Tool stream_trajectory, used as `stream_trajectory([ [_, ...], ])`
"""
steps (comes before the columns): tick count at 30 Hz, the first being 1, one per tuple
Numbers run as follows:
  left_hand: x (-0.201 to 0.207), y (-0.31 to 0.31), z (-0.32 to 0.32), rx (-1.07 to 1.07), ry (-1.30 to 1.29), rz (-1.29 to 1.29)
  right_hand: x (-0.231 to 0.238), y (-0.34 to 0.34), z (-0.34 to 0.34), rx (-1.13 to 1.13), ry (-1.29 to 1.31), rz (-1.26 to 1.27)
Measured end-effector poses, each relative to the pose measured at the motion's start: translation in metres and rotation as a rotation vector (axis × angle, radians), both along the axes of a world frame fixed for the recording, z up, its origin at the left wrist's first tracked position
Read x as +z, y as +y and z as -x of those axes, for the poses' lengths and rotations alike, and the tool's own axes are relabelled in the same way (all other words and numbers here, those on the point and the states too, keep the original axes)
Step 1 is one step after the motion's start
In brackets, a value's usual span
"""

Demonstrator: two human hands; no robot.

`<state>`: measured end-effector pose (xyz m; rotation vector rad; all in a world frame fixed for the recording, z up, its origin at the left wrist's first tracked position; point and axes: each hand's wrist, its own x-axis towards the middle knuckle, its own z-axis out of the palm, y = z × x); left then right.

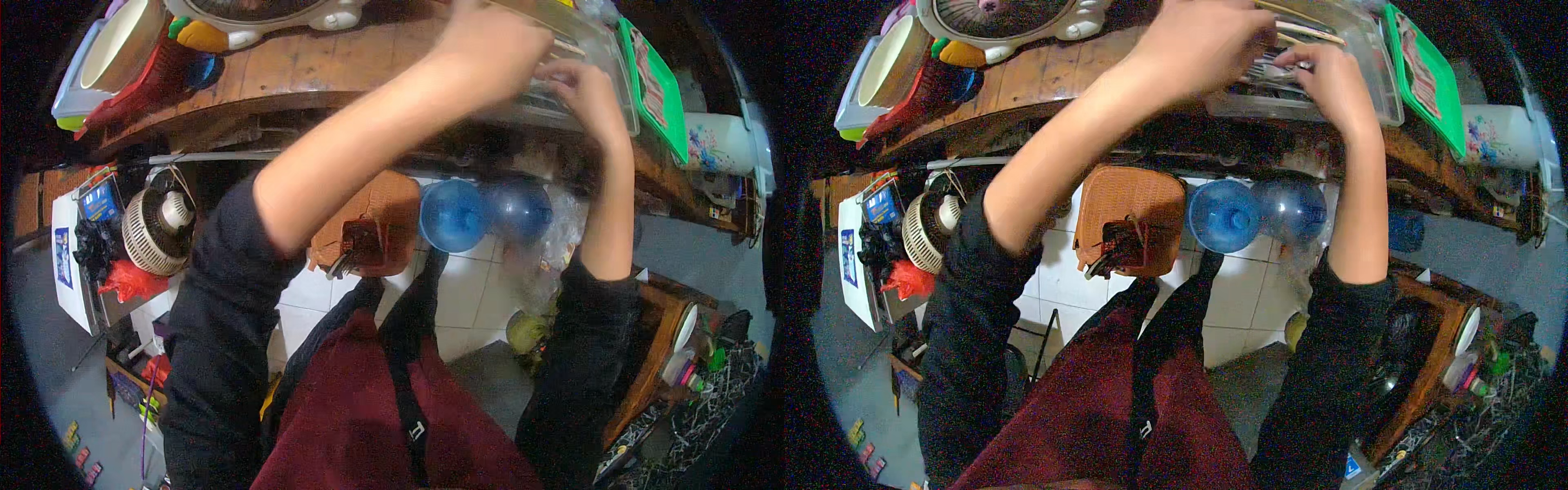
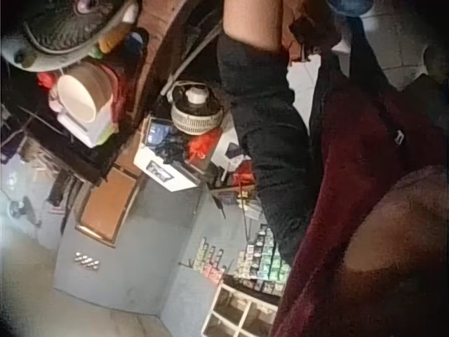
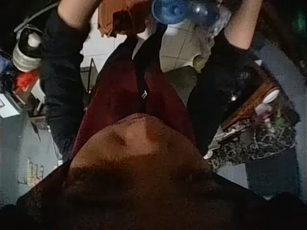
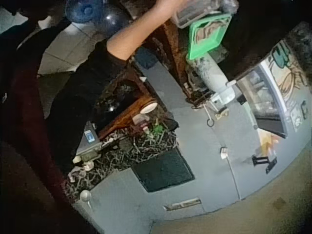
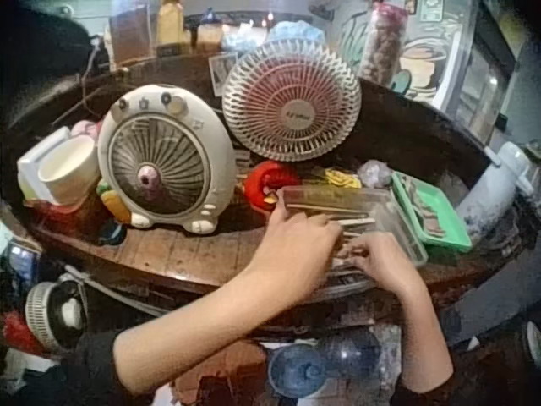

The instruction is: Sorting silverware from a storage container into a designated holder.

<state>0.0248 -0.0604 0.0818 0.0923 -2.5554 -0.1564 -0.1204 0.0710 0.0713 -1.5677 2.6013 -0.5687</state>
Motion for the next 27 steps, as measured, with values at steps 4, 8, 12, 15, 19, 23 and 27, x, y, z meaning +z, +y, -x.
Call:
stream_trajectory([
  [4, -0.018, -0.001, 0.056, 0.23, -0.279, 0.08, -0.019, 0.0, 0.018, 0.04, 0.121, -0.186],
  [8, -0.028, -0.002, 0.066, 0.372, -0.491, 0.155, -0.014, -0.004, 0.023, 0.04, -0.01, -0.289],
  [12, -0.023, -0.003, 0.061, 0.386, -0.473, 0.049, 0.0, 0.0, 0.016, -0.099, 0.152, -0.389],
  [15, -0.026, -0.004, 0.06, 0.385, -0.371, 0.063, 0.005, 0.013, 0.013, -0.125, 0.246, -0.316],
  [19, -0.026, -0.003, 0.061, 0.409, -0.244, 0.0, 0.011, 0.025, 0.007, -0.183, 0.346, -0.223],
  [23, -0.015, -0.002, 0.038, 0.305, 0.074, -0.121, 0.015, 0.039, -0.005, -0.24, 0.459, -0.086],
  [27, 0.004, -0.011, -0.016, 0.078, 0.582, -0.493, 0.02, 0.046, -0.05, -0.172, 0.1, 0.602],
])
